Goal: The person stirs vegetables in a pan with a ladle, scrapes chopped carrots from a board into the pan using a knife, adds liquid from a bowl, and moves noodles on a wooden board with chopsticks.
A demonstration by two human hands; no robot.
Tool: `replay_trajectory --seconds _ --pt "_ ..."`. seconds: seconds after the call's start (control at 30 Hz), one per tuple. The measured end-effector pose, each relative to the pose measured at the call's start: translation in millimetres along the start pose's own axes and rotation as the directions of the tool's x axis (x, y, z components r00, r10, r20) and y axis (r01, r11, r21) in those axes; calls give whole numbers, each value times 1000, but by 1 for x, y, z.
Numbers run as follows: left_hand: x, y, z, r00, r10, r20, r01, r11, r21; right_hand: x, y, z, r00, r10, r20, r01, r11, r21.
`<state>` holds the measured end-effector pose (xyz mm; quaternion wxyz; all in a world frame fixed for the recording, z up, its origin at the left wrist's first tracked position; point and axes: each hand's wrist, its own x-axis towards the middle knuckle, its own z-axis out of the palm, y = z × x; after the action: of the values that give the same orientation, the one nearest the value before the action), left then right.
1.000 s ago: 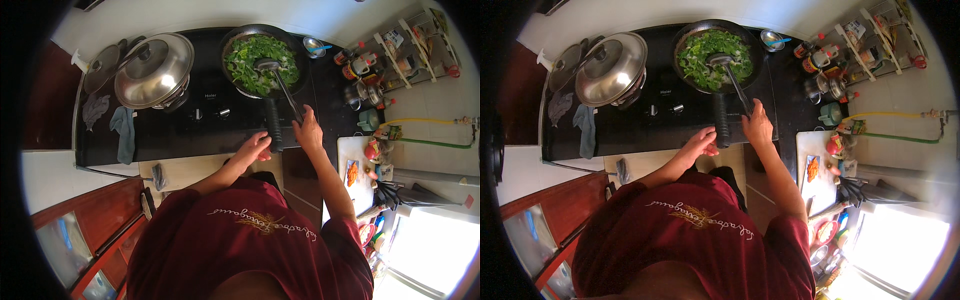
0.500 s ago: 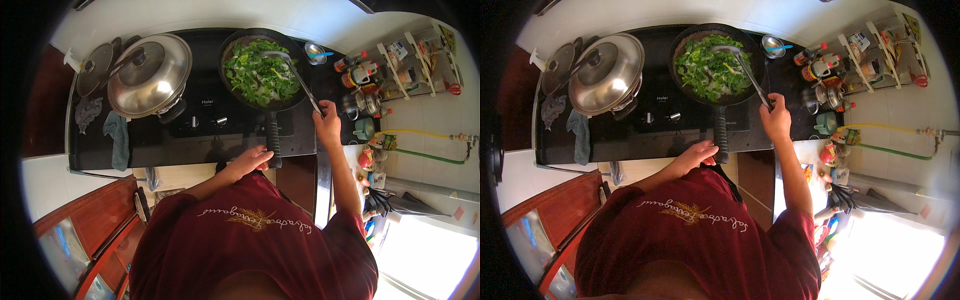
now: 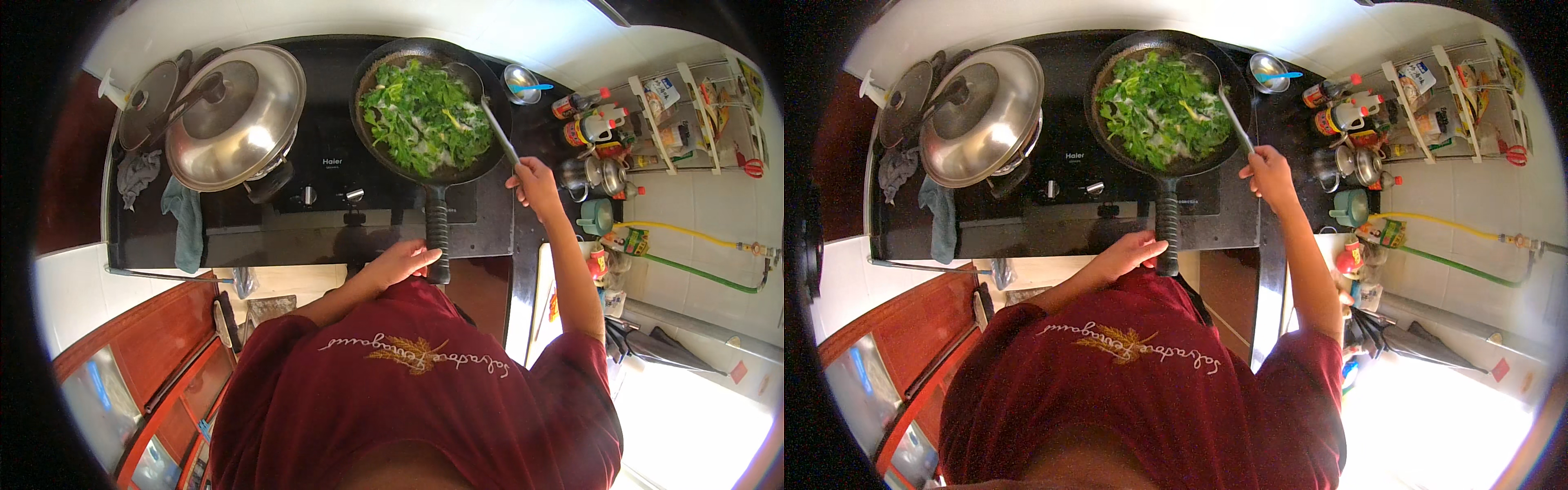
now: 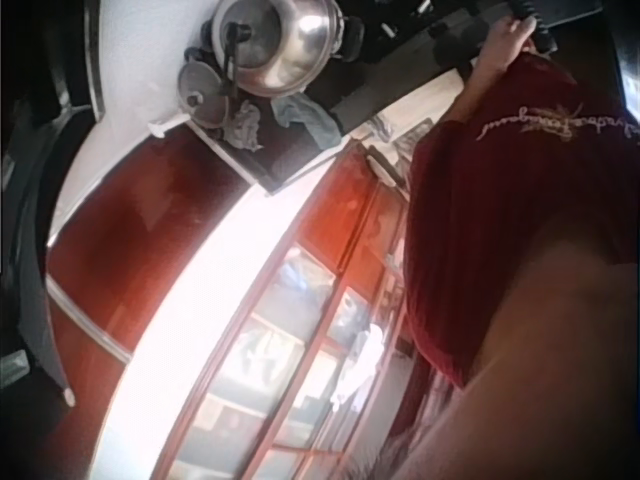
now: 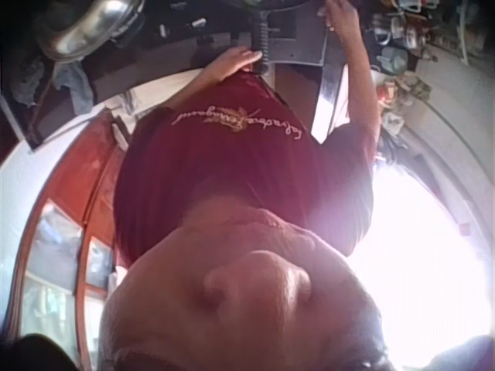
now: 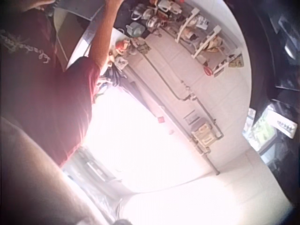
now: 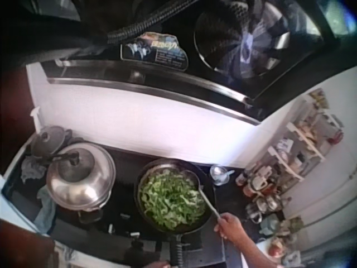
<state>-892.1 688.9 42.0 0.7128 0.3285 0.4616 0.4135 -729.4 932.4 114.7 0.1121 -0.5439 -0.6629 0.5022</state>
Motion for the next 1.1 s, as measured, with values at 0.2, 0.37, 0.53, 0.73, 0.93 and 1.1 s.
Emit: replay_trajectory --seconds 0.2,0.37,0.53,0.73,0.93,1.1 --pt "4 -9 1 1000 6 -6 -6 1000 -21 -33 3 0 945 174 278 -262 910 321" --pt "6 -15 -1 999 -18 26 18 1000 -6 -59 -7 -2 919 174 353 -322 849 419" --pt "4 -17 1 1000 -10 28 10 1000 25 -72 -19 1 943 122 309 -239 895 376" --pt "0 -19 2 999 31 28 -31 999 13 -73 -29 5 992 -98 79 104 991 -81" --pt "-2 -25 4 999 37 17 -37 999 1 -67 -20 0 841 -529 -114 294 623 -725" --pt "-4 -26 6 1000 28 14 -28 1000 12 -65 6 -6 874 -463 -151 244 685 -687"
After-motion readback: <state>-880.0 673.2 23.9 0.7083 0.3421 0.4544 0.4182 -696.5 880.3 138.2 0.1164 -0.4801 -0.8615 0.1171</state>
